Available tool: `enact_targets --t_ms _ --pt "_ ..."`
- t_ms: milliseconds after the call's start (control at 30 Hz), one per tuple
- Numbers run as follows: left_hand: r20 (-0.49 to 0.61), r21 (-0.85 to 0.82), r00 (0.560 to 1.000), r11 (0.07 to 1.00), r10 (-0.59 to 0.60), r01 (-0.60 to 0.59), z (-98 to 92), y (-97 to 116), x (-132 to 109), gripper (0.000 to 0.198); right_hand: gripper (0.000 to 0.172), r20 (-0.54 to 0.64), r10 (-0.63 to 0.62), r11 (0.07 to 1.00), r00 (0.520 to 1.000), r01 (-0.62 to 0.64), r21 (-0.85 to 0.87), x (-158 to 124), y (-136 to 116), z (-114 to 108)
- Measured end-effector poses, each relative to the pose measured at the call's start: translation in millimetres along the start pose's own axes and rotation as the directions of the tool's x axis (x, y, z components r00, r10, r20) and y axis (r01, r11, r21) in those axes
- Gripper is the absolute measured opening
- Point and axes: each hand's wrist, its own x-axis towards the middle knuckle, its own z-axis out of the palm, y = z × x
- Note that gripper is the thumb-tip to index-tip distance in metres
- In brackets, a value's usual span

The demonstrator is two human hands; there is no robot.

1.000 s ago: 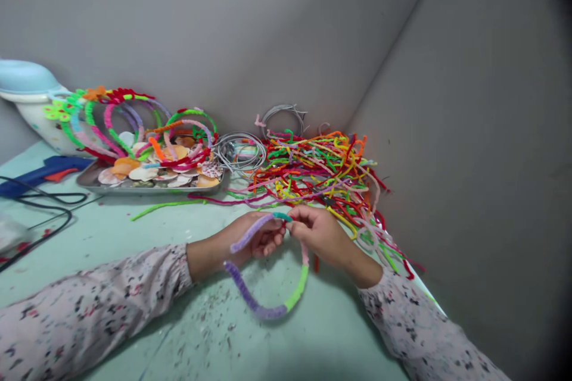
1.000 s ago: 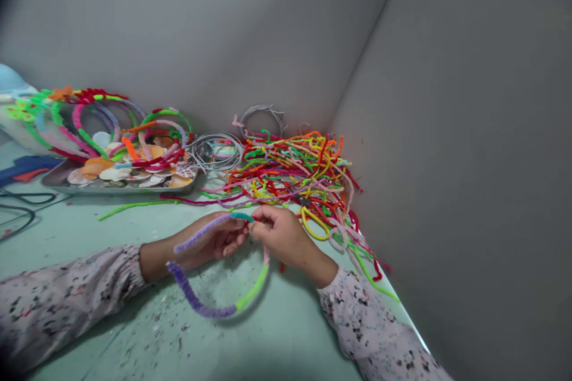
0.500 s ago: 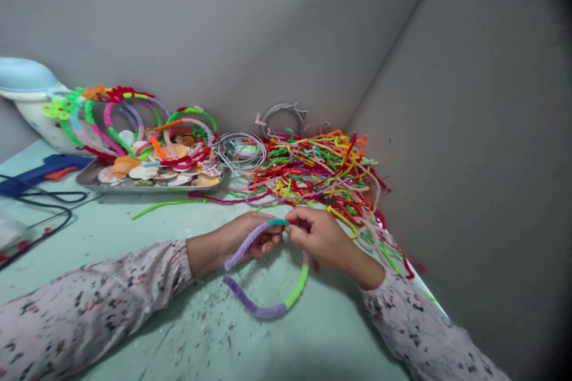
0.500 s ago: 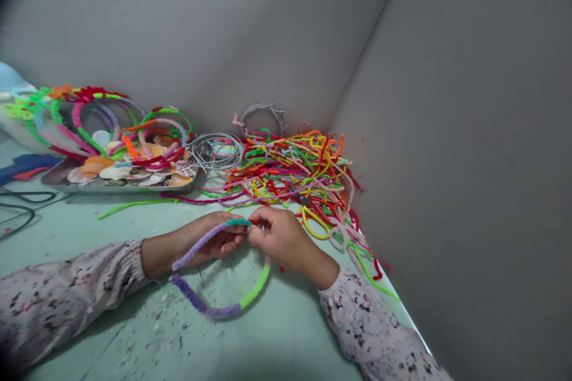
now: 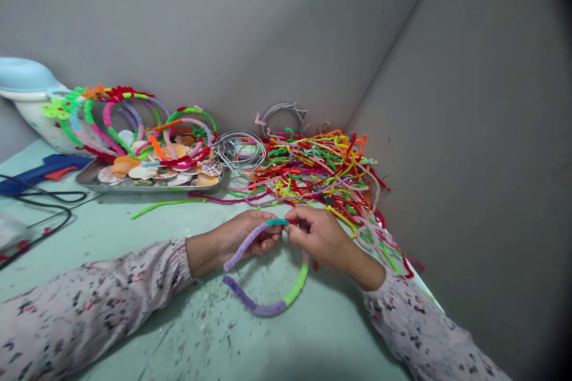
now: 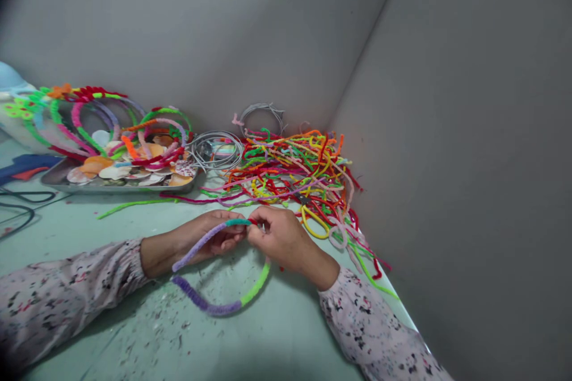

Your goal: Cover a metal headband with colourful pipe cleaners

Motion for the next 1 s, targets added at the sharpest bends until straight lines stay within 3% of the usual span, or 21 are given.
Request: enact_targets --t_ms 100,233,400,567,1000 --pt "-0.018 -0.162 0.997 0.984 -0.071 0.067 -0.7 -1.3 1.2 0.013 0.011 -0.002 0.006 1.0 1.0 -0.006 -0.009 0.3 1.4 0.1" --pt "-0.009 -0.237 0.993 0.965 -0.121 0.116 -3.2 -2.7 2.9 0.01 0.01 0.002 0.002 1.0 1.0 -0.002 -0.018 -0.3 2.7 -0.6" --pt "0.078 -0.156 0.98 0.969 -0.181 0.191 -7.2 -0.7 0.5 0.01 0.011 0.01 -0.037 0.998 0.999 0.038 -0.042 -2.2 1.3 -1.0" --pt "0.174 -0.069 0.97 0.981 -0.167 0.181 -10.9 1.6 -1.3 0.013 0.012 0.013 -0.058 0.998 0.998 0.058 -0.039 -3.5 -2.2 -0.9" --pt "0.131 -0.084 0.984 0.987 -0.122 0.134 -7.6 1.1 -1.8 0.014 0.012 0.039 -0.05 0.997 0.998 0.052 -0.049 -2.4 -3.8 -0.6"
